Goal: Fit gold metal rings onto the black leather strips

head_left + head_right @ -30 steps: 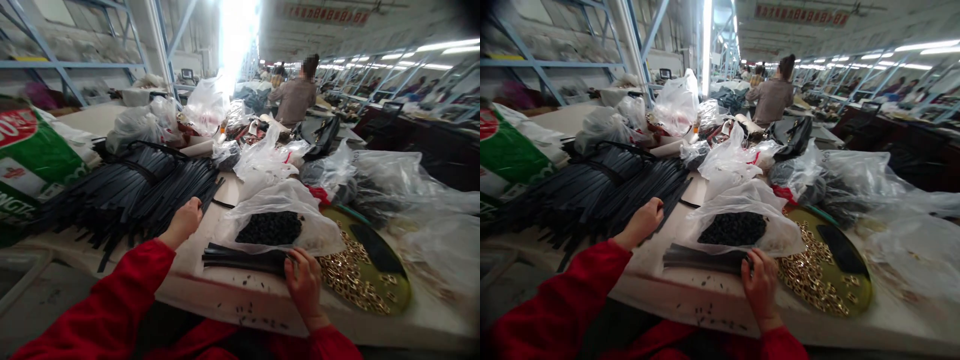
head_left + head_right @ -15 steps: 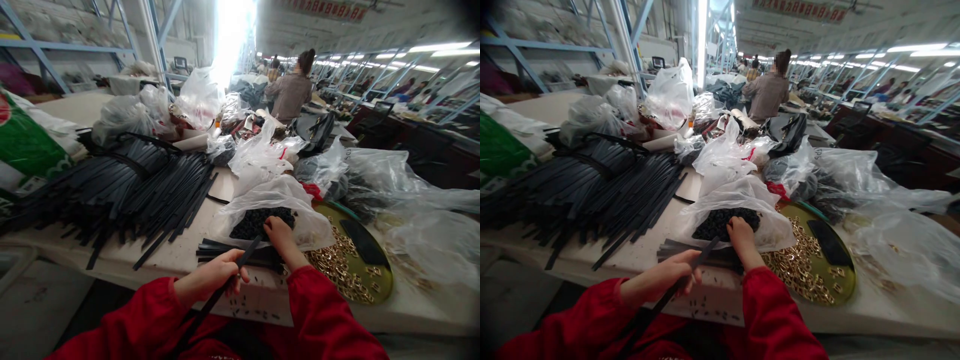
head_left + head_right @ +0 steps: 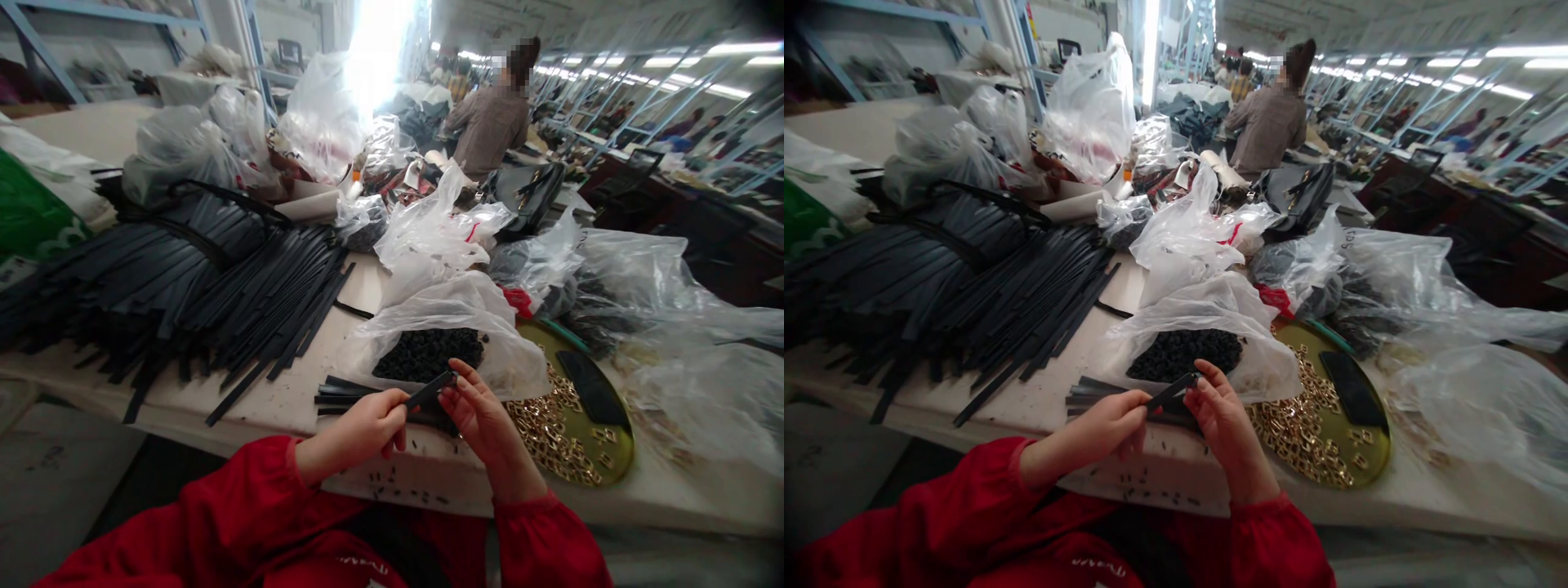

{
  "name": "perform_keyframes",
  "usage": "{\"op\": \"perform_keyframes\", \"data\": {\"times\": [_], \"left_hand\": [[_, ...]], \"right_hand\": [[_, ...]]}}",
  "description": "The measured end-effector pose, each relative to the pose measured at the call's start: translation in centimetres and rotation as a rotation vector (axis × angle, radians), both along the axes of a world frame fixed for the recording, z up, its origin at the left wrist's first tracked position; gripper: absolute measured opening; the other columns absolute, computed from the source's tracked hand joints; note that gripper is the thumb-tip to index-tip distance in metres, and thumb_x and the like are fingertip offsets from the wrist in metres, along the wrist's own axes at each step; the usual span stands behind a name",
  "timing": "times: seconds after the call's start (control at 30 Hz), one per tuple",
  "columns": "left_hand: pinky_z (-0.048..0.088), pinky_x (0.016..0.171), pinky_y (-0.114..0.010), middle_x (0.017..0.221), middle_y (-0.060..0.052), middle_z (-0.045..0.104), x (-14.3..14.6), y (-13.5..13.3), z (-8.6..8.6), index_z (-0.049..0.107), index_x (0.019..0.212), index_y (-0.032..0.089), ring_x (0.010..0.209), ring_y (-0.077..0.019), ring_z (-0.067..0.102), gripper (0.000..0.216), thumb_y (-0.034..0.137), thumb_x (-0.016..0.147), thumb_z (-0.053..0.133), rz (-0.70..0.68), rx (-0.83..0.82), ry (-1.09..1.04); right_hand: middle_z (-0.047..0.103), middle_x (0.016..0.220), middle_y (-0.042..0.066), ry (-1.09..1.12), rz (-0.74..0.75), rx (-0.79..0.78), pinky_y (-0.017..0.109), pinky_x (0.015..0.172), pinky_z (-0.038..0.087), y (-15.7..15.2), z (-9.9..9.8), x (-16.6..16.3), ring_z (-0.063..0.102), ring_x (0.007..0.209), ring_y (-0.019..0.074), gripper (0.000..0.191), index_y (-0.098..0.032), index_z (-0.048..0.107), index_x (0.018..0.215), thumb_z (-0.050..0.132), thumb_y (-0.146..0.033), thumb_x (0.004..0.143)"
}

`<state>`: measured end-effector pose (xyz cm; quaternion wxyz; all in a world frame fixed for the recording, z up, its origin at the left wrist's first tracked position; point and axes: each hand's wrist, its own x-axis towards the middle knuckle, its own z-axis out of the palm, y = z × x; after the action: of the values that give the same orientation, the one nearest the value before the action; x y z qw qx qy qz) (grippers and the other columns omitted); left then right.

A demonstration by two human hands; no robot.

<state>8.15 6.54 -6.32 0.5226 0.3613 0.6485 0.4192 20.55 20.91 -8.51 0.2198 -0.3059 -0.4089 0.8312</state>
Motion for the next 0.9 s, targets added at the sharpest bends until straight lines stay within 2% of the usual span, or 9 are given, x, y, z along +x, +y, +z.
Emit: {"op": "perform_keyframes", "data": {"times": [0.07,0.2,0.47,0.63,0.8,0.9], "left_hand": [[0.033,0.039,-0.017,0.056,0.004,0.055,0.0,-0.3,0.5,0.052,0.094,0.014,0.041,-0.0079,0.048,0.026,0.026,0.080,0.032,-0.021,-0.022,0.044],[0.035,0.038,-0.018,0.056,0.003,0.055,0.1,-1.0,1.0,0.052,0.093,0.014,0.041,-0.0086,0.048,0.027,0.026,0.079,0.032,-0.038,-0.043,0.059],[0.033,0.034,-0.016,0.050,0.004,0.052,1.6,-2.1,0.9,0.053,0.090,0.014,0.037,-0.0085,0.046,0.025,0.025,0.077,0.034,-0.043,-0.078,0.089],[0.035,0.035,-0.016,0.061,0.003,0.057,2.2,-2.0,1.3,0.051,0.098,0.015,0.039,-0.0075,0.050,0.030,0.017,0.074,0.034,-0.008,-0.073,0.030],[0.035,0.034,-0.016,0.053,0.005,0.051,2.4,-1.9,1.5,0.051,0.091,0.014,0.035,-0.0063,0.043,0.023,0.027,0.079,0.036,0.034,-0.037,-0.001],[0.032,0.033,-0.015,0.049,0.007,0.048,2.6,-1.9,1.5,0.049,0.085,0.015,0.033,-0.0057,0.039,0.021,0.030,0.080,0.036,0.052,-0.048,-0.014]], "right_hand": [[0.057,0.068,-0.006,0.027,0.016,-0.028,0.017,0.058,0.048,-0.6,0.3,0.1,0.053,0.056,0.0047,0.032,-0.024,0.059,0.099,0.068,-0.029,0.069],[0.054,0.059,-0.006,0.040,0.006,0.033,0.017,0.052,0.046,-1.3,0.3,0.1,0.050,0.051,0.0051,0.022,-0.020,0.062,0.088,0.065,-0.035,0.072],[0.060,0.066,-0.007,-0.009,-0.134,-0.028,0.014,0.050,0.046,-2.6,0.5,0.8,0.054,0.056,0.0046,0.020,-0.023,0.063,0.079,0.073,-0.029,0.062],[0.061,0.068,-0.006,0.050,-0.125,-0.081,0.015,0.051,0.048,-3.9,0.7,1.2,0.055,0.055,0.0046,0.019,-0.021,0.063,0.081,0.070,-0.030,0.066],[0.060,0.061,-0.008,0.049,-0.142,-0.098,0.014,0.049,0.048,-4.6,0.9,1.8,0.054,0.048,0.0031,0.019,-0.020,0.059,0.071,0.074,-0.028,0.062],[0.066,0.069,-0.006,0.033,-0.140,-0.139,0.014,0.053,0.050,-4.8,0.9,2.2,0.059,0.055,0.0042,0.021,-0.019,0.059,0.071,0.075,-0.027,0.060]]}}
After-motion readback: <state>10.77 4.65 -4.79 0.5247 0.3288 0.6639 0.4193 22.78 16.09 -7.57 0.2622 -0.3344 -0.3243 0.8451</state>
